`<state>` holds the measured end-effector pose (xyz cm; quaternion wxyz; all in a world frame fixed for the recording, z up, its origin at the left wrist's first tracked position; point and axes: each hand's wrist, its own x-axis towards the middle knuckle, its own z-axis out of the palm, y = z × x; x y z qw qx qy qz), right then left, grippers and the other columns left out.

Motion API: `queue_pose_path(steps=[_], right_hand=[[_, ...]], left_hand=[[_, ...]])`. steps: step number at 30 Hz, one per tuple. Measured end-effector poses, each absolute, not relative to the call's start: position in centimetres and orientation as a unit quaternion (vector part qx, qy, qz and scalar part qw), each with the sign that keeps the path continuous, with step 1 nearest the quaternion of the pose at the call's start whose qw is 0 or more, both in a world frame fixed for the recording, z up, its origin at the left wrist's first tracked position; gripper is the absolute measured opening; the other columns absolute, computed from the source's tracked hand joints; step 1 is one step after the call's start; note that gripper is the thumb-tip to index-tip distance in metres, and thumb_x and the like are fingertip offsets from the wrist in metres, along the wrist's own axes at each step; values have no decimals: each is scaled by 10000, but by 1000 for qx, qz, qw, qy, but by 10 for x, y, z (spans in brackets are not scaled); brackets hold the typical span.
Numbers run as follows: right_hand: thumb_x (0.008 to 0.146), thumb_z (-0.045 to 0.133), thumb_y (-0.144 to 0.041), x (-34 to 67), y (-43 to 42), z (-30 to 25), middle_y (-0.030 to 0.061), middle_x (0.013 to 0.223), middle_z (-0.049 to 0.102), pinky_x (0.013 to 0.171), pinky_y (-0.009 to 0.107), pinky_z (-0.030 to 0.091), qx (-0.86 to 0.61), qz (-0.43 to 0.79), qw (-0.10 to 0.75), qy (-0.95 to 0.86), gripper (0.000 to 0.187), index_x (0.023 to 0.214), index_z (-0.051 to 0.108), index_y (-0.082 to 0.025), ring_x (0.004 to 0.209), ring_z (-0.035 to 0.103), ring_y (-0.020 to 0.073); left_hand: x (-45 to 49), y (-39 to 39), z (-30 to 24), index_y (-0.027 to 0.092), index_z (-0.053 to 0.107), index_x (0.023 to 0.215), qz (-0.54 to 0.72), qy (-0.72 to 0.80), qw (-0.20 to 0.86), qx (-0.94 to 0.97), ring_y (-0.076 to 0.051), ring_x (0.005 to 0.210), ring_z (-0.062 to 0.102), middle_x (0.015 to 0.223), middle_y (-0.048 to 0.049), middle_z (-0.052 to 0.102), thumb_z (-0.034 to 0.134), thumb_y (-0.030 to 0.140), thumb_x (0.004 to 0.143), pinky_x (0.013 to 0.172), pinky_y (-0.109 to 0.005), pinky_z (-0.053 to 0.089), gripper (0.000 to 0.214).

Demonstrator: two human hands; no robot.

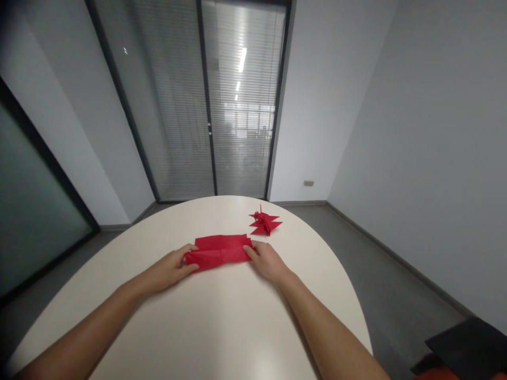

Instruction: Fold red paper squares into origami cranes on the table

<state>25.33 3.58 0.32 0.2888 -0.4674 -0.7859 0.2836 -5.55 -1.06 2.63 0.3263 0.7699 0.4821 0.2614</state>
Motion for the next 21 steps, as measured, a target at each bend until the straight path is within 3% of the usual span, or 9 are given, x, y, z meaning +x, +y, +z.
queue_pose_path(steps=[5, 9, 14, 17, 21], right_hand=[[995, 398, -537, 252, 37, 2, 52, 799, 669, 678, 311, 426, -475, 277, 298, -780, 446, 783, 578, -189, 710, 571, 200], [997, 412, -524, 250, 38, 2, 45, 797, 661, 666, 302, 415, -470, 272, 310, -780, 419, 784, 560, -195, 704, 563, 193], [988, 420, -540, 248, 38, 1, 58, 814, 668, 686, 314, 434, -478, 283, 311, -771, 428, 829, 602, -188, 724, 568, 206], [977, 439, -551, 248, 37, 1, 68, 837, 674, 697, 322, 449, -470, 306, 314, -766, 428, 907, 629, -174, 749, 577, 213], [944, 527, -530, 250, 37, -1, 51, 838, 664, 673, 295, 445, -434, 363, 317, -761, 441, 1147, 605, -146, 735, 583, 189]], left_hand=[[-57, -7, 18, 200, 381, 1467, 305, 473, 364, 742, -263, 1141, 647, 1298, -119, 663, 560, 364, 906, 973, -397, 506, 611], [-58, -7, 18, 197, 221, 1550, 292, 498, 341, 742, -251, 1054, 682, 1143, -93, 728, 498, 382, 943, 902, -370, 520, 692], [-60, -8, 18, 200, 229, 1562, 277, 540, 267, 748, -254, 862, 704, 933, -66, 734, 467, 413, 960, 783, -347, 510, 682], [-60, -8, 17, 189, 246, 1562, 281, 550, 261, 742, -269, 879, 709, 957, -86, 736, 478, 421, 948, 789, -353, 512, 696], [-59, -8, 18, 195, 173, 1580, 282, 529, 306, 740, -267, 993, 703, 1095, -103, 741, 521, 397, 924, 857, -357, 518, 771]])
